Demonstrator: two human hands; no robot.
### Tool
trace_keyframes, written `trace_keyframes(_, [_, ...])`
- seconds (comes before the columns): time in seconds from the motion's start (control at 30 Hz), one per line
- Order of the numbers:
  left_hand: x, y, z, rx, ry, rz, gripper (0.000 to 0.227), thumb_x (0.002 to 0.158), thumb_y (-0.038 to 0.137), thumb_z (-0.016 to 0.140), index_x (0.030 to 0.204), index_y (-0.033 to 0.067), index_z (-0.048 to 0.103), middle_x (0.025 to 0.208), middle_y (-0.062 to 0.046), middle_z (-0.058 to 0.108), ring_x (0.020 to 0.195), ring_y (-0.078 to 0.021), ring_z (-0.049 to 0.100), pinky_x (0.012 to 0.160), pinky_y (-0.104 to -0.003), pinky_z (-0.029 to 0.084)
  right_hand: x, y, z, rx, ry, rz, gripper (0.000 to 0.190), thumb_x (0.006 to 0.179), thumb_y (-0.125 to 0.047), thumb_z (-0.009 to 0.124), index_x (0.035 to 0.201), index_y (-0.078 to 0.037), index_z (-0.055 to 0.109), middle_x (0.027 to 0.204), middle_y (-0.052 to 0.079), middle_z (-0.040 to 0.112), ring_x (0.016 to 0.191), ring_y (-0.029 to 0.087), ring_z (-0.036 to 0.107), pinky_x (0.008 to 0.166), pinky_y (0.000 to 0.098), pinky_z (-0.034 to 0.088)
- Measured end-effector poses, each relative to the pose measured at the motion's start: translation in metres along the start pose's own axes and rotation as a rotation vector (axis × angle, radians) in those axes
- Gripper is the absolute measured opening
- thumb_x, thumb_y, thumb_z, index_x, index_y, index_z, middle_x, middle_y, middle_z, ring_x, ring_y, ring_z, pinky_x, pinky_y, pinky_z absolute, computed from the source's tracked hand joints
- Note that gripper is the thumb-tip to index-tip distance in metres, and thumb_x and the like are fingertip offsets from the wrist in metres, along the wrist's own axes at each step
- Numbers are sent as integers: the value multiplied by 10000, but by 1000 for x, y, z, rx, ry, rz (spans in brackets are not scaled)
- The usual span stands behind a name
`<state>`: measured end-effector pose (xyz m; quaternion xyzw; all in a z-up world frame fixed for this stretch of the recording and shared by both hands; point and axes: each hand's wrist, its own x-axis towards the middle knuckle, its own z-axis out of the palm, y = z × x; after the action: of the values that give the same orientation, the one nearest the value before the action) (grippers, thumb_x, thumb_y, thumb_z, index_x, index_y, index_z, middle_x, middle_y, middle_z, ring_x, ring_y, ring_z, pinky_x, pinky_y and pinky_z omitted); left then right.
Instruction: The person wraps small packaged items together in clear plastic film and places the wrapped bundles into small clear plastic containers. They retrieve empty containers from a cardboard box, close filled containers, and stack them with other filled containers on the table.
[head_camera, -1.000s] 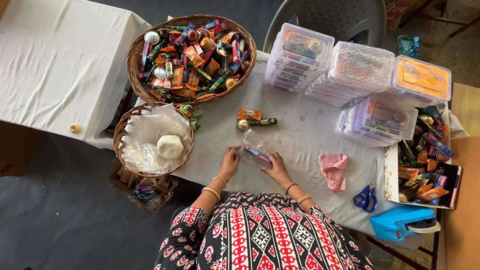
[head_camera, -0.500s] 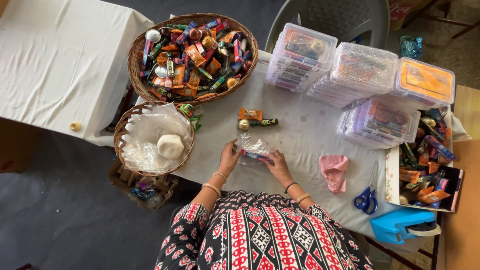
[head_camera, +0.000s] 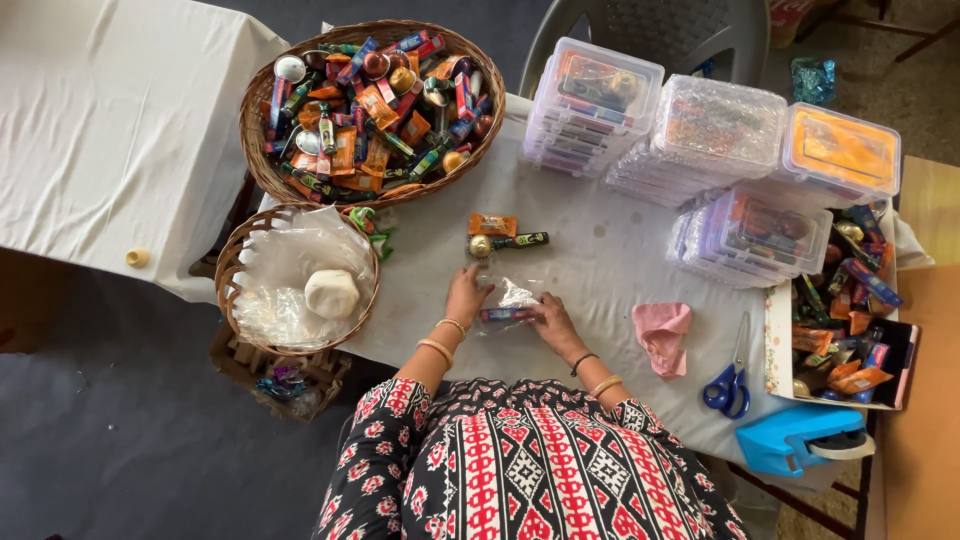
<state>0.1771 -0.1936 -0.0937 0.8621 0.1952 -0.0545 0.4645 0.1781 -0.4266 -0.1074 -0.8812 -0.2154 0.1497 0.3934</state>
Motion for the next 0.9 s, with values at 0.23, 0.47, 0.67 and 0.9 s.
trace_keyframes(0.23, [12,-4,10,202,-112,118,103,890,241,711,957,165,719,998,-94,699,998,-322,662,837,-451,532,-7,16,5,16,11,-20,294,834,-49,746,1113,-142,751,1183,67,645,1127,308,573,1009,406,485])
trace_keyframes(0.47, [44,-9,43,-36,-29,274,99,910,163,701,993,113,680,963,-147,727,909,-370,689,780,-463,545,1,3,-19,94,84,-54,367,832,39,676,1172,-97,705,1201,89,651,1167,320,611,1031,389,489])
trace_keyframes(0.67, [25,-5,21,-16,66,184,282,897,104,679,1165,88,593,1071,-185,669,1020,-400,617,900,-479,491,2,-10,-26,126,70,27,498,778,6,736,1254,-131,683,1191,94,606,1159,309,589,1035,390,479])
trace_keyframes(0.9, [-6,-54,33,-39,59,157,310,881,75,681,1168,189,716,1264,-150,565,1189,-393,505,1040,-454,447,2,20,3,-46,64,10,624,718,-108,849,1304,-210,660,1243,94,497,1117,362,478,1033,447,438])
